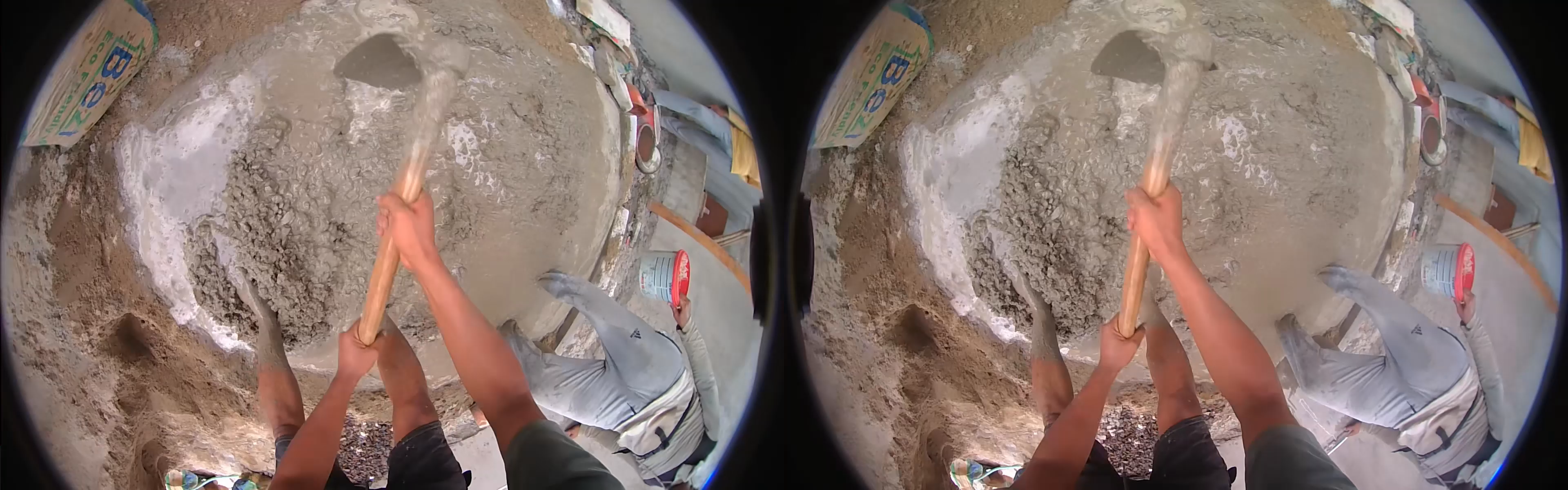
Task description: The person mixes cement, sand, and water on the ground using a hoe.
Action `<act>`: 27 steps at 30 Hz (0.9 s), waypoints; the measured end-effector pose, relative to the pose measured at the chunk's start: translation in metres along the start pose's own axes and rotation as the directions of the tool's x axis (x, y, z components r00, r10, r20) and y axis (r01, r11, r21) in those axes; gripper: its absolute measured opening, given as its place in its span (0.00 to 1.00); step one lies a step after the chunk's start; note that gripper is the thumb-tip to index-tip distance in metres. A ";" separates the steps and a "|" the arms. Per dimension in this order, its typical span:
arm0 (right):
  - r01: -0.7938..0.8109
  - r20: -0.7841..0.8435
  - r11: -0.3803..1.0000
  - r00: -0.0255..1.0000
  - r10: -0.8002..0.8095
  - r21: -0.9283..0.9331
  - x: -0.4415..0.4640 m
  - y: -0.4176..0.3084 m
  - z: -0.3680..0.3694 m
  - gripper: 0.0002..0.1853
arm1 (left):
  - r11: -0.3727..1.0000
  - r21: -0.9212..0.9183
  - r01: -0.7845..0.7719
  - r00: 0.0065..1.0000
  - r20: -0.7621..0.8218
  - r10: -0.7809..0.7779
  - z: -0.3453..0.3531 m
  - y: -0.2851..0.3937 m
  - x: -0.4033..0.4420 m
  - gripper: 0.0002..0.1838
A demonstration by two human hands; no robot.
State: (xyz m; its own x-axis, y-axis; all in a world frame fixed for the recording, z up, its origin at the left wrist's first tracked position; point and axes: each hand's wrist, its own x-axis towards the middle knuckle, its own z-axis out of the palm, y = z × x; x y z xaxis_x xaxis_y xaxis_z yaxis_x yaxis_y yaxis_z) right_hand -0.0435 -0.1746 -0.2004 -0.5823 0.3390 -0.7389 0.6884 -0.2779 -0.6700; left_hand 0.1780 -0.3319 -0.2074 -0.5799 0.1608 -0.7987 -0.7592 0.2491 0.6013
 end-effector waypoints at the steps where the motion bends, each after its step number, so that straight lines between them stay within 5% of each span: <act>1: 0.106 -0.012 0.994 0.994 -0.106 -0.012 0.040 -0.032 0.014 0.02 | 0.996 0.049 -0.069 0.997 -0.029 0.071 -0.004 0.042 0.044 0.10; 3: 0.345 -0.141 0.936 0.925 -0.352 -0.070 0.117 -0.069 0.043 0.06 | 0.994 -0.079 -0.074 0.997 -0.006 0.073 -0.011 0.084 0.120 0.10; 4: 0.366 -0.221 0.897 0.880 -0.420 -0.246 0.179 -0.061 0.055 0.11 | 0.998 -0.032 -0.051 0.997 0.055 0.052 -0.019 0.094 0.143 0.10; 5: 0.228 -0.230 0.940 0.930 -0.287 -0.253 0.181 -0.073 0.063 0.14 | 0.987 -0.079 0.137 0.987 0.098 -0.130 -0.023 0.134 0.132 0.08; 8: -0.075 -0.190 0.907 0.982 -0.005 -0.414 0.167 -0.032 0.062 0.19 | 0.904 -0.351 0.242 0.970 0.093 -0.224 -0.007 0.117 0.087 0.07; 11: -0.192 -0.168 0.935 0.975 0.146 -0.298 0.137 -0.004 0.046 0.15 | 0.871 -0.306 0.384 0.923 0.086 -0.376 -0.009 0.116 0.035 0.07; 15: -0.397 -0.105 0.905 0.917 0.385 -0.151 0.080 0.060 0.010 0.11 | 0.903 -0.257 0.343 0.939 0.079 -0.334 -0.002 0.062 -0.048 0.07; 17: -0.451 -0.088 0.879 0.893 0.442 -0.155 0.034 0.094 0.002 0.09 | 0.849 -0.293 0.440 0.895 0.075 -0.439 0.002 0.063 -0.093 0.07; 20: -0.532 -0.158 0.785 0.846 0.510 -0.317 -0.042 0.138 -0.008 0.07 | 0.801 -0.199 0.565 0.819 0.020 -0.573 0.016 -0.016 -0.165 0.10; 23: -0.550 -0.146 0.785 0.834 0.532 -0.284 -0.114 0.171 -0.018 0.05 | 0.844 0.192 0.501 0.863 -0.035 -0.504 -0.008 -0.061 -0.206 0.15; 27: -0.509 -0.146 0.846 0.860 0.489 -0.160 -0.161 0.174 -0.047 0.04 | 0.804 0.326 0.497 0.855 -0.027 -0.517 -0.019 -0.064 -0.233 0.17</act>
State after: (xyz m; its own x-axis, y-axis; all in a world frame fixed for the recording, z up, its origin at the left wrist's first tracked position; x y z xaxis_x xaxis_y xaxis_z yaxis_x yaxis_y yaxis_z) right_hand 0.1910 -0.2353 -0.1947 -0.1006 0.2869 -0.9527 0.9477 -0.2640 -0.1795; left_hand 0.3562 -0.4032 -0.0598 -0.1111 -0.0170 -0.9937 -0.8023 0.5916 0.0796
